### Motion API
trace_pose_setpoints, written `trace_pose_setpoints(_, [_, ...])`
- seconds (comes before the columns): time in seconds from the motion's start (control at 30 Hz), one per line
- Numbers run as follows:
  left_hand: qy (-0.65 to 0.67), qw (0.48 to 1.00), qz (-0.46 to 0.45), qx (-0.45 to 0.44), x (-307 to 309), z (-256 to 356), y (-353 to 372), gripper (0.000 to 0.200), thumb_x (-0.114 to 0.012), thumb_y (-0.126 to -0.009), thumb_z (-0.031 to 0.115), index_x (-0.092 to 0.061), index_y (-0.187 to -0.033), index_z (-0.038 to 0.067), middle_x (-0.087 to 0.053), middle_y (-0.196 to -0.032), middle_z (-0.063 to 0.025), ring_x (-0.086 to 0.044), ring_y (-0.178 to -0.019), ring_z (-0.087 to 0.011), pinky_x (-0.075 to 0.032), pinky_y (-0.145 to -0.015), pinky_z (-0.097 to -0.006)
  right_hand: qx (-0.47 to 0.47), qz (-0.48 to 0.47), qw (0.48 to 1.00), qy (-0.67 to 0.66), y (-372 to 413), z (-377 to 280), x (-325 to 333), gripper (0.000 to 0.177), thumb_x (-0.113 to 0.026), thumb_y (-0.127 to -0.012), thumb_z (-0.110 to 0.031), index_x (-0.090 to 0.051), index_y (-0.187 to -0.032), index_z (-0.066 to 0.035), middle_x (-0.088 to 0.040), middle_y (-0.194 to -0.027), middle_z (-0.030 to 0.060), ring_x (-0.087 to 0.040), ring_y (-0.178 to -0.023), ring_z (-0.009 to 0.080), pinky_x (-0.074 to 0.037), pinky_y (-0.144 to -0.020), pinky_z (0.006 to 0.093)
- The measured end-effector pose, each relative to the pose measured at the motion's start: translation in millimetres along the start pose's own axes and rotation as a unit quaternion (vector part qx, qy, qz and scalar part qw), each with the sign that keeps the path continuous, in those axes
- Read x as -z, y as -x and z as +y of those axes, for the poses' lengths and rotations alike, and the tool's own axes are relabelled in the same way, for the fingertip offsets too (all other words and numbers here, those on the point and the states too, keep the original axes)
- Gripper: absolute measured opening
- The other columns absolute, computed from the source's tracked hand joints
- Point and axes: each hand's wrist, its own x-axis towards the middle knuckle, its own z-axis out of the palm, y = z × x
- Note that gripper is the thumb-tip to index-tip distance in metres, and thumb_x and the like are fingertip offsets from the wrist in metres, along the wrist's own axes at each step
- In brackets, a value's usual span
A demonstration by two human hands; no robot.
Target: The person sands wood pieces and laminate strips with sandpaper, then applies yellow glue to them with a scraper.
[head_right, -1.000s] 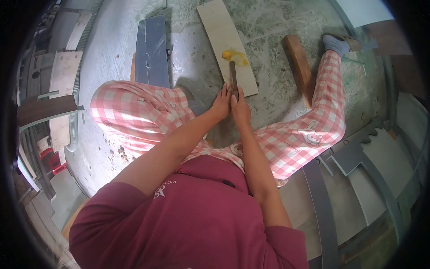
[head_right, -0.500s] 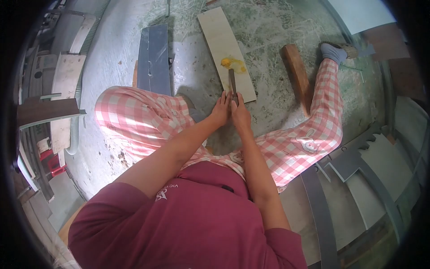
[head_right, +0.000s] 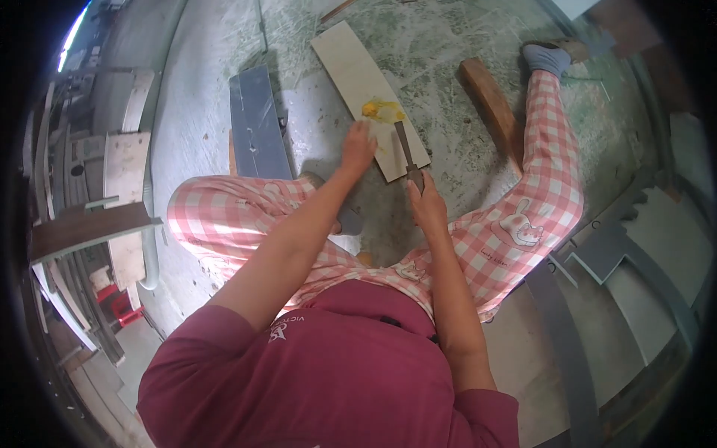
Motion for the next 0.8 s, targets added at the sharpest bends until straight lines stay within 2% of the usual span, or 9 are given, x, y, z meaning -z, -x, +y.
trace_pose_setpoints(0.13, [-0.056,0.998,0.019,-0.022,10.9,-4.4,-47.9,0.04,-0.062,-0.073,0.016,-0.052,-0.11,0.003,-0.048,-0.112,-0.0153,-0.048,-0.105,-0.032,-0.045,-0.083,-0.0403,0.012,0.009,1.0,-0.013,-11.4,2.2,-8.8,0.054,-0.047,-0.087,-0.04,-0.039,-0.13,-0.008,-0.063,-0.081,0.0183,-0.059,-0.051,0.027,-0.049,-0.054,0.0362])
trace_pose_setpoints(0.2, [-0.102,0.991,-0.08,-0.041,16.1,0.0,-62.5,0.036,-0.064,-0.072,0.016,-0.053,-0.103,0.003,-0.048,-0.106,-0.0145,-0.049,-0.1,-0.0324,-0.045,-0.082,-0.0406,-0.007,0.001,1.0,-0.024,-18.8,10.1,-13.2,0.054,-0.048,-0.087,-0.04,-0.04,-0.129,-0.008,-0.063,-0.085,0.0198,-0.06,-0.053,0.0287,-0.049,-0.056,0.0367])
trace_pose_setpoints(0.3, [-0.128,0.986,-0.098,-0.043,-1.7,-4.0,-66.8,0.033,-0.065,-0.07,0.014,-0.053,-0.097,0.001,-0.047,-0.101,-0.015,-0.049,-0.095,-0.0329,-0.045,-0.082,-0.0415,0.074,0.047,0.996,0.011,-34.8,30.1,-25.8,0.054,-0.047,-0.087,-0.04,-0.041,-0.128,-0.007,-0.061,-0.094,0.0239,-0.063,-0.066,0.0334,-0.049,-0.062,0.0384])
trace_pose_setpoints(0.37, [-0.127,0.987,-0.094,-0.042,-9.0,-3.5,-66.0,0.033,-0.065,-0.07,0.013,-0.053,-0.097,0.0,-0.047,-0.102,-0.0158,-0.049,-0.096,-0.0333,-0.045,-0.082,-0.0418,0.062,0.032,0.998,-0.003,-30.9,26.1,-22.9,0.054,-0.049,-0.087,-0.04,-0.04,-0.129,-0.007,-0.06,-0.074,0.0141,-0.055,-0.046,0.0182,-0.046,-0.042,0.0308])
trace_pose_setpoints(0.5, [-0.092,0.987,-0.125,-0.028,-3.4,-7.3,-76.2,0.035,-0.067,-0.069,0.015,-0.052,-0.097,0.0,-0.046,-0.105,-0.0202,-0.048,-0.099,-0.0365,-0.045,-0.082,-0.0438,0.042,0.021,0.999,-0.021,-27.5,20.8,-20.3,0.055,-0.049,-0.087,-0.04,-0.039,-0.129,-0.007,-0.059,-0.073,0.0145,-0.055,-0.045,0.0189,-0.046,-0.043,0.0312])
trace_pose_setpoints(0.57, [-0.084,0.987,-0.135,-0.011,-5.3,-11.6,-80.8,0.037,-0.068,-0.068,0.015,-0.052,-0.098,0.0,-0.046,-0.105,-0.0207,-0.049,-0.099,-0.038,-0.044,-0.082,-0.0445,0.033,0.0,0.999,0.013,-30.1,19.5,-18.9,0.055,-0.047,-0.087,-0.04,-0.038,-0.13,-0.008,-0.059,-0.098,0.0279,-0.06,-0.084,0.0404,-0.046,-0.074,0.0441])
trace_pose_setpoints(0.6, [-0.075,0.986,-0.148,0.004,-7.0,-13.2,-82.1,0.038,-0.068,-0.068,0.016,-0.051,-0.098,0.0,-0.046,-0.105,-0.0212,-0.049,-0.099,-0.0394,-0.044,-0.082,-0.0452,0.034,0.0,0.999,0.014,-32.7,24.5,-20.6,0.055,-0.047,-0.087,-0.04,-0.038,-0.13,-0.008,-0.059,-0.098,0.0279,-0.06,-0.084,0.0404,-0.046,-0.074,0.0441])
trace_pose_setpoints(0.67, [-0.074,0.983,-0.164,0.024,-4.2,-5.9,-81.7,0.036,-0.066,-0.068,0.013,-0.051,-0.099,0.0,-0.046,-0.106,-0.0216,-0.05,-0.1,-0.0393,-0.045,-0.084,-0.0438,0.078,0.037,0.992,0.088,-29.7,29.4,-25.4,0.055,-0.05,-0.086,-0.04,-0.036,-0.13,-0.008,-0.061,-0.077,0.0178,-0.059,-0.048,0.0208,-0.047,-0.044,0.0324])
trace_pose_setpoints(0.8, [-0.032,0.974,-0.213,0.074,-2.6,12.8,-73.3,0.031,-0.063,-0.07,0.01,-0.055,-0.097,-0.001,-0.05,-0.104,-0.0233,-0.054,-0.097,-0.0379,-0.046,-0.083,-0.0429,-0.016,-0.046,0.998,0.032,-9.3,13.6,-9.0,0.053,-0.049,-0.087,-0.038,-0.036,-0.129,-0.009,-0.061,-0.083,0.0218,-0.063,-0.061,0.0278,-0.049,-0.055,0.0368])
